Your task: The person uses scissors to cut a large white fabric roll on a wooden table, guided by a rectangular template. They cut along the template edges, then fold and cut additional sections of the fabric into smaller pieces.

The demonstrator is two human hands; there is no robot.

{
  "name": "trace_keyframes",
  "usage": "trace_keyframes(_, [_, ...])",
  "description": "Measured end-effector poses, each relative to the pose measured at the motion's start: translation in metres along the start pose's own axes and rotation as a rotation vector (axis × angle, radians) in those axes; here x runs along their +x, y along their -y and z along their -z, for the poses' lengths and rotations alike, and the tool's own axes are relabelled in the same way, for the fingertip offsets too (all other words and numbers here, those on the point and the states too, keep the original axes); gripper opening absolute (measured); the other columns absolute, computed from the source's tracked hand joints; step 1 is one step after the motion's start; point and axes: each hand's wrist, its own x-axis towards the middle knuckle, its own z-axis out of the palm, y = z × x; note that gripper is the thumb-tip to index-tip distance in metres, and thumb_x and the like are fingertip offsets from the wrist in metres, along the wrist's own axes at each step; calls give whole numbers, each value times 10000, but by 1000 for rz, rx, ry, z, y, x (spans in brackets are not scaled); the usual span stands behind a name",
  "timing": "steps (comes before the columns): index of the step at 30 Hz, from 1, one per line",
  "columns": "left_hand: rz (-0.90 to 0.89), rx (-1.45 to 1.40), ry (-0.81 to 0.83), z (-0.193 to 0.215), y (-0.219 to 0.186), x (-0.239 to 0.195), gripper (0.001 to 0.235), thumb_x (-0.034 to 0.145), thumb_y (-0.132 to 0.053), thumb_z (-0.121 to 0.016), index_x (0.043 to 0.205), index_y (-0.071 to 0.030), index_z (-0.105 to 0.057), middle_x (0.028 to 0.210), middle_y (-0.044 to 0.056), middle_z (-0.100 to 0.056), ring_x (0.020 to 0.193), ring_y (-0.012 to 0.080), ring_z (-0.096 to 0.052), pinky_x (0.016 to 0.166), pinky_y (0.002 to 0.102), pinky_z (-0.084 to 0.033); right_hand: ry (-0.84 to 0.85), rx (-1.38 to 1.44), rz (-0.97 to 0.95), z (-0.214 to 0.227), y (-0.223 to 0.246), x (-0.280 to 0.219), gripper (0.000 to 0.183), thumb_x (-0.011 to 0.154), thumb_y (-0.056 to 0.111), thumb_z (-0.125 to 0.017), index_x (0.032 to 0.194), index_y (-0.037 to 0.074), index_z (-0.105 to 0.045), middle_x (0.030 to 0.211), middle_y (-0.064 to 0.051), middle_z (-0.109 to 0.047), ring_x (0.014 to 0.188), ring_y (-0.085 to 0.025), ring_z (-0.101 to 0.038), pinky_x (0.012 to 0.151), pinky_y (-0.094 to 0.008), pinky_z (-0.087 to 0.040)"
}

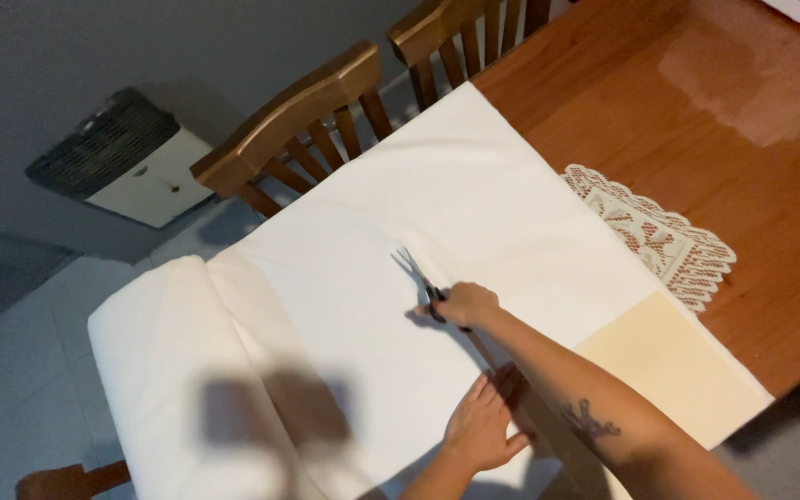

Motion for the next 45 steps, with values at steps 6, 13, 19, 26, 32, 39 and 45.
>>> trace_keyframes(6, [-44,74,-116,-19,4,-1,819,999,-589,-400,1552,14,-357,1593,207,-367,1498,390,-244,1240,515,-89,-286,15,161,-60,-159,-41,274,773,443,-671,933,222,-691,894,-71,-769,863,-324,-713,718,-423,-527])
trace_keyframes(13, [55,217,-248,-19,-20,16,741,1033,-533,-423,1562,-19,-354,1653,116,-316,1517,272,-251,1229,462,-128,-536,-17,347,28,-301,-42,220,795,174,-646,1004,231,-687,961,-44,-784,846,-314,-720,745,-408,-527])
trace_keyframes(19, [450,155,-239,-28,-32,58,621,874,-503,-770,1331,-149,-541,1132,3,-633,1074,260,-558,938,410,-384,-487,-323,683,62,-357,0,480,658,71,-767,1107,201,-653,1110,-20,-738,1039,-280,-679,939,-417,-497])
trace_keyframes(26, [571,-52,-307,-61,-18,78,318,740,-292,-820,848,-241,-525,867,-55,-552,889,245,-533,772,404,-391,-386,-325,885,63,-385,19,503,601,39,-764,1055,183,-602,1013,-15,-730,971,-277,-669,931,-416,-469])
trace_keyframes(32, [632,-553,-658,-5,-2,81,99,715,-263,-699,777,-185,-710,752,-31,-716,703,161,-650,681,324,-486,-252,-262,716,96,-353,31,291,699,200,-837,884,201,-613,856,21,-777,820,-231,-671,752,-357,-488])
trace_keyframes(39, [810,-612,-814,46,162,134,173,809,-362,-818,962,-289,-787,861,1,-789,822,196,-748,705,297,-568,-457,-313,430,176,-254,113,255,795,244,-726,1044,202,-688,900,-196,-781,978,-431,-741,872,-518,-571])
trace_keyframes(45, [868,-545,-840,91,277,184,209,781,-299,-831,973,-216,-821,873,21,-801,856,258,-766,742,340,-592,-701,-371,358,215,-163,191,239,812,279,-765,1050,262,-754,859,-36,-797,871,-287,-788,784,-412,-601])
